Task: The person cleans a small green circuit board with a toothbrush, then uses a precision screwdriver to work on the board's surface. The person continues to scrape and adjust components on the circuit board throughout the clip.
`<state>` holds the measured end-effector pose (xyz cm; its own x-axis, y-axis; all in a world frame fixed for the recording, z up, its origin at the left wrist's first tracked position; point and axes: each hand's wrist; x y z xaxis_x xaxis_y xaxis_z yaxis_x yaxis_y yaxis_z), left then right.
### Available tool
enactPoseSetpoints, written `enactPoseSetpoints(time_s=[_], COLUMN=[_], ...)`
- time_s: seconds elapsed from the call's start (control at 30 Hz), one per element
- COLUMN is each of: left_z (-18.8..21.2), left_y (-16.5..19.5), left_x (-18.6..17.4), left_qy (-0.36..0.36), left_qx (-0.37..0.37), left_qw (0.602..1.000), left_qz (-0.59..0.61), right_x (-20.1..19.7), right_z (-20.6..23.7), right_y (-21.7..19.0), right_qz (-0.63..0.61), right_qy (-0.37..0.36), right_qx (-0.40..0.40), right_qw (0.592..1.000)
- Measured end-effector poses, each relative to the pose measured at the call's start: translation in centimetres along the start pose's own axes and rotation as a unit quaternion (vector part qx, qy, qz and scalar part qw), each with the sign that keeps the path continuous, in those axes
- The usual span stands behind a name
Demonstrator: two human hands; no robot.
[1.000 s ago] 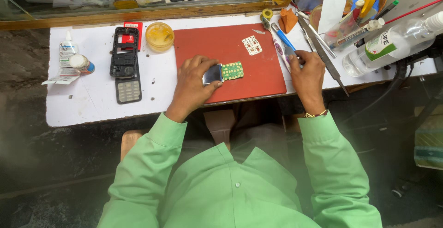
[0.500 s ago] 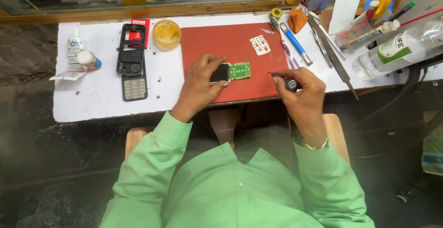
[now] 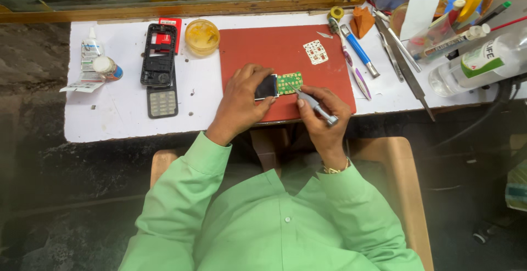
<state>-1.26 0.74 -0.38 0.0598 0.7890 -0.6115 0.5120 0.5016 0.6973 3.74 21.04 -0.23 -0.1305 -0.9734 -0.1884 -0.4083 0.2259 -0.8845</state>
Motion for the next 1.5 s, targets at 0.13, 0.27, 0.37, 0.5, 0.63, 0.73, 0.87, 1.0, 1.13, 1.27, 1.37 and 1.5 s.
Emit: enactPoseSetpoints(time_s=[0.13,0.27,0.37,0.5,0.63,0.73,0.87,1.0,1.13,1.27,1.37,1.5], left_z=[0.0,0.0,-0.1,0.0,0.0,0.0,0.0,0.0,0.0,-0.1,0.0,-0.1], left_y=[0.0,0.0,0.0,-0.1,-0.1,-0.1,0.0,-0.1,0.0,0.0,0.1,0.0], left_x=[0.1,0.1,0.1,0.0,0.0,0.0,0.0,0.0,-0.1,-0.1,-0.1,-0.1], left_qy=[0.003,0.001,0.006,-0.003,-0.006,-0.009,-0.011,-0.01,-0.012,-0.015,-0.016,-0.017], left_qx=[0.013,0.011,0.018,0.014,0.009,0.004,0.003,0.007,0.002,-0.002,-0.006,-0.003], left_qw=[1.0,1.0,1.0,1.0,1.0,1.0,1.0,1.0,1.0,1.0,1.0,1.0], left_qz=[-0.009,0.001,-0.002,0.009,0.008,0.007,0.01,0.01,0.013,0.01,0.01,0.01], right_x=[0.7,1.0,1.3,1.4,1.3,1.3,1.4,1.4,1.4,1.3,1.3,1.3], right_z=[-0.9,-1.8,-1.9,-1.7,-1.6,-1.7,-1.7,-1.7,-1.7,-1.7,-1.7,-1.7], right_y=[-0.4,-0.6,-0.5,-0.2,0.0,0.0,-0.2,-0.2,-0.2,-0.2,-0.1,-0.1], right_qz=[0.131,0.165,0.179,0.184,0.178,0.183,0.183,0.177,0.178,0.171,0.164,0.168], right_qy=[0.0,0.003,-0.006,-0.011,-0.013,-0.013,-0.012,-0.012,-0.01,-0.012,-0.011,-0.012], right_qx=[-0.072,-0.102,-0.118,-0.124,-0.115,-0.119,-0.121,-0.117,-0.103,-0.119,-0.122,-0.122], right_qw=[0.989,0.981,0.977,0.975,0.977,0.976,0.976,0.977,0.979,0.978,0.979,0.978])
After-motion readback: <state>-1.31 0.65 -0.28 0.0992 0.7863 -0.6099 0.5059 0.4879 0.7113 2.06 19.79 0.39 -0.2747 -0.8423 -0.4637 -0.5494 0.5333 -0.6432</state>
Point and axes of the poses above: each hand's wrist, its own z-axis away from the middle knuckle, its own x-axis out of the palm, y = z × x, and after that the axes turned 5 degrees about -y, right-handed
